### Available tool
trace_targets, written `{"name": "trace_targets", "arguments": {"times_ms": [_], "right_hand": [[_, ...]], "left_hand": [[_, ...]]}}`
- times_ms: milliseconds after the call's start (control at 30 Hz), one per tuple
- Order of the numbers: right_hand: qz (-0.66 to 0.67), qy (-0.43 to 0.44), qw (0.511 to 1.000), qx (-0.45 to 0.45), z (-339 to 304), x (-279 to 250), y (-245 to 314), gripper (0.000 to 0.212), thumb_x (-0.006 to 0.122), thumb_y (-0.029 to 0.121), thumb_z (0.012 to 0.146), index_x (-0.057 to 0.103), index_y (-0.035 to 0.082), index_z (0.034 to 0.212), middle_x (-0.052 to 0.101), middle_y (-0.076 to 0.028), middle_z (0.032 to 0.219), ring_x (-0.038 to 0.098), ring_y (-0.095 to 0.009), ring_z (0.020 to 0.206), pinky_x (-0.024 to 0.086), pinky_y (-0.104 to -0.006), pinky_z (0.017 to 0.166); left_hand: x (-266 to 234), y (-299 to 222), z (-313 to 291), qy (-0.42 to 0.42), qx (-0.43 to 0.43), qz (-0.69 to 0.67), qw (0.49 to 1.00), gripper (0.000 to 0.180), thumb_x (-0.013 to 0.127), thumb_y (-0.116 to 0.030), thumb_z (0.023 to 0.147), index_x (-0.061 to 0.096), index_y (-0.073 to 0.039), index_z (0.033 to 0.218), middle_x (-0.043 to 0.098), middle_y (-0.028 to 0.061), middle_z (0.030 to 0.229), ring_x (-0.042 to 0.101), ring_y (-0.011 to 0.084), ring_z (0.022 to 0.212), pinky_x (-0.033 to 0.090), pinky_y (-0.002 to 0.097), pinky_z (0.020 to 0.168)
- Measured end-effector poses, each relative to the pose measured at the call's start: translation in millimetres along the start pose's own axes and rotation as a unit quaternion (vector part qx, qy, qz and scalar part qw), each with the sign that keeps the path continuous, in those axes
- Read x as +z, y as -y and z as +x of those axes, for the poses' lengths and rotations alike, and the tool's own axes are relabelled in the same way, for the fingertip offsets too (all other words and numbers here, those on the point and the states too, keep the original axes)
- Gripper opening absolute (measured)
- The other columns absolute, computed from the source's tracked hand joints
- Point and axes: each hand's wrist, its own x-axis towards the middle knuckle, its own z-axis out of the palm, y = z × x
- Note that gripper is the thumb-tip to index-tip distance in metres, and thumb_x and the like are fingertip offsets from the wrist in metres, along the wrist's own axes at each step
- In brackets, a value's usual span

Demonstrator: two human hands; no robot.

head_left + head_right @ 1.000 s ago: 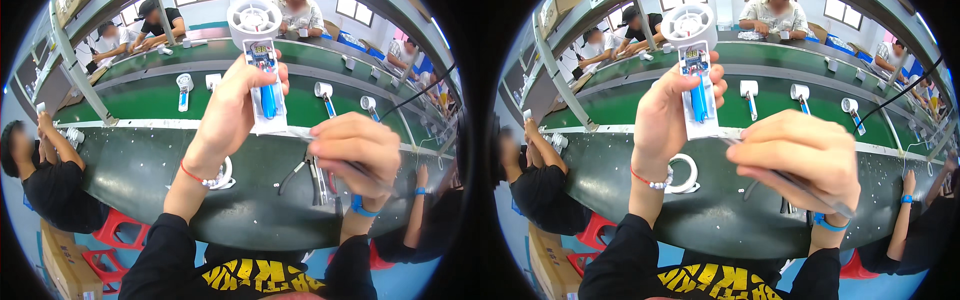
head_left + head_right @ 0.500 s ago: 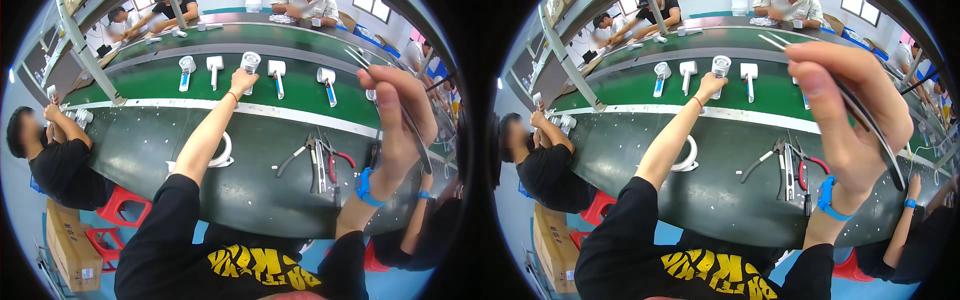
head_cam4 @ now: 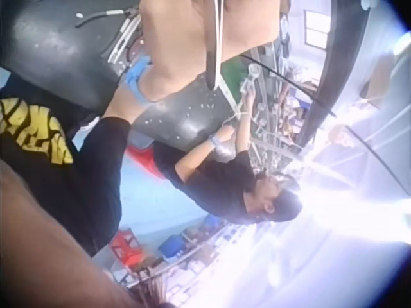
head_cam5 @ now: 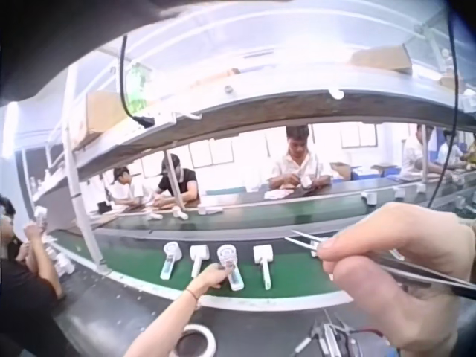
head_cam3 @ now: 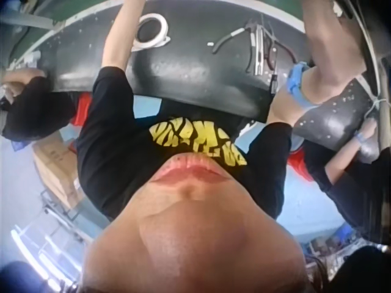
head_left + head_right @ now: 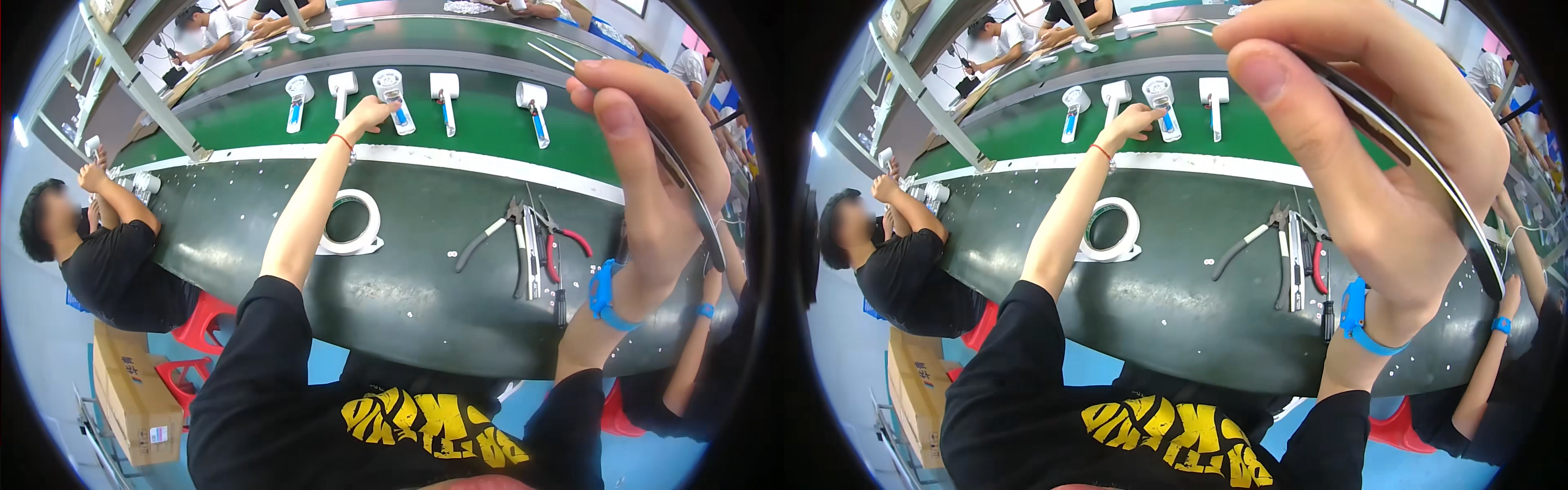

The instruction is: Assembling the internal components and housing of small handheld portable fans on a factory production line.

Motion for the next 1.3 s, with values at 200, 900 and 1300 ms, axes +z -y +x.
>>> {"name": "trace_targets", "arguments": {"times_ms": [200,900,1300], "right_hand": [[-0.033,0.067,0.997,-0.033,7,6,4,0.015,0.06,0.006,0.091,0.064,-0.004,0.102,0.066,-0.011,0.093,0.065,-0.016,0.088,0.05,-0.024,0.081],[0.032,0.128,0.99,0.055,7,51,-29,0.012,0.068,0.006,0.082,0.067,0.0,0.092,0.068,-0.009,0.081,0.064,-0.015,0.07,0.05,-0.026,0.066],[0.04,0.123,0.989,0.068,8,42,-17,0.011,0.066,0.005,0.084,0.066,-0.002,0.092,0.067,-0.008,0.08,0.062,-0.012,0.07,0.049,-0.0238,0.066]], "left_hand": [[9,25,10,0.029,0.025,0.026,0.999,0.033,0.071,-0.024,0.072,0.069,-0.002,0.097,0.068,0.0105,0.089,0.065,0.0171,0.085,0.053,0.029,0.068],[27,-13,-43,-0.087,0.002,0.196,0.977,0.047,0.059,-0.025,0.076,0.051,-0.006,0.119,0.064,0.0209,0.112,0.06,0.0371,0.107,0.048,0.0457,0.092],[95,-44,9,-0.28,0.051,0.304,0.909,0.043,0.064,-0.032,0.084,0.056,0.001,0.11,0.067,0.0179,0.098,0.067,0.0243,0.098,0.055,0.0367,0.076]]}}
